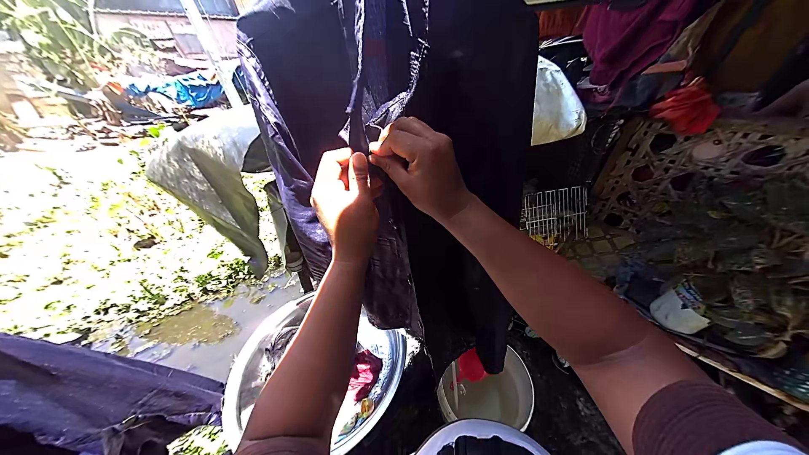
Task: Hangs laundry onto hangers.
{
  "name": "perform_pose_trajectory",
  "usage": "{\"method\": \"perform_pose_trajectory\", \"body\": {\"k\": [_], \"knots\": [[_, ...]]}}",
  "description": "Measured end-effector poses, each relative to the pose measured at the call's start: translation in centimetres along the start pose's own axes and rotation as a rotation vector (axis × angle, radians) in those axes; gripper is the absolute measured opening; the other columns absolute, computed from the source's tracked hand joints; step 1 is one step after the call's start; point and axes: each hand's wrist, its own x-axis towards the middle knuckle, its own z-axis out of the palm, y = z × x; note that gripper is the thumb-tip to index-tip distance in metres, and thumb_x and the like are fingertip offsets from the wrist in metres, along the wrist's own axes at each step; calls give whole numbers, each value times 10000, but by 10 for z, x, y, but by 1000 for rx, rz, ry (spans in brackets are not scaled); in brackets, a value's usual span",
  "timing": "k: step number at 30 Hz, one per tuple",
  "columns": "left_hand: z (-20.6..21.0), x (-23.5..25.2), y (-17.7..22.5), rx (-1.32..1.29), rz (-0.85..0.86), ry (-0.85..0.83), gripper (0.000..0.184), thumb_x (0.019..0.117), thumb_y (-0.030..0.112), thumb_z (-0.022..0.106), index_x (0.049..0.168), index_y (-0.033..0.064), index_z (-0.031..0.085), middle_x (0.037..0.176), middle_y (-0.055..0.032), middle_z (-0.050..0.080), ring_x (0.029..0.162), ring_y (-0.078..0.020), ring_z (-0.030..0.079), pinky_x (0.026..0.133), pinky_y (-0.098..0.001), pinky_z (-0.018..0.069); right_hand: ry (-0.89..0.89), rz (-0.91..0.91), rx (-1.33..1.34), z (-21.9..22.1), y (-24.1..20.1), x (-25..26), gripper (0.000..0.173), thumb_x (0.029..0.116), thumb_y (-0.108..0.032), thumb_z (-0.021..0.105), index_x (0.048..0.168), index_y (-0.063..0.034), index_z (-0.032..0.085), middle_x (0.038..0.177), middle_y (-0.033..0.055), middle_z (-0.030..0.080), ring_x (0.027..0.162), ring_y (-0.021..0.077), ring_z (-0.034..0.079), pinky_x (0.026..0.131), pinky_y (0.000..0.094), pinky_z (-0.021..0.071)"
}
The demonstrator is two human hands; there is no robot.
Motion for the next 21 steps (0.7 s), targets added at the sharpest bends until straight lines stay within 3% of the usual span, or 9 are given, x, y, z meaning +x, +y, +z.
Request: {"method": "perform_pose_trajectory", "body": {"k": [3,7,9,13,17,21], "knots": [[0,-4,2,57,58,-48,160,1070,158,501,1095,48,614,918,-13,703,804,-119,732,733,-335,655,22,24,26,-2,0,0,45,877,-22,757,836,-6,767,917,138,719,946,221,686,860,309,572],[-4,-6,0,-14,120,-128,232,1046,67,459,1193,-12,620,1024,-64,722,896,-151,738,815,-368,649,-50,52,29,-9,-4,-3,108,895,-60,748,973,-2,797,995,135,734,989,216,689,904,311,569],[-5,-7,-2,-41,132,-173,271,1023,18,447,1232,-29,613,1092,-83,724,958,-153,731,853,-365,637,-88,56,4,-12,-5,-3,164,862,-86,787,1000,2,794,1020,139,735,1007,227,689,922,319,564],[-6,-6,-3,-94,119,-242,361,972,1,406,1275,-38,598,1140,-102,710,1002,-169,710,884,-384,610,-32,91,24,-13,-4,2,47,853,-48,785,875,-6,787,932,125,728,946,207,688,865,309,572],[-1,1,5,-228,-80,-154,300,993,55,468,1239,-25,619,1066,-96,736,930,-195,741,846,-382,636,-21,310,220,-16,-5,6,45,888,-18,741,921,2,765,953,98,737,877,120,708,798,270,606],[-1,12,4,-168,-125,-76,177,1020,119,606,1133,14,694,927,-49,718,810,-161,709,740,-334,625,-42,400,380,-16,-9,8,121,883,47,723,1004,43,723,912,106,737,822,118,714,777,274,616]]}}
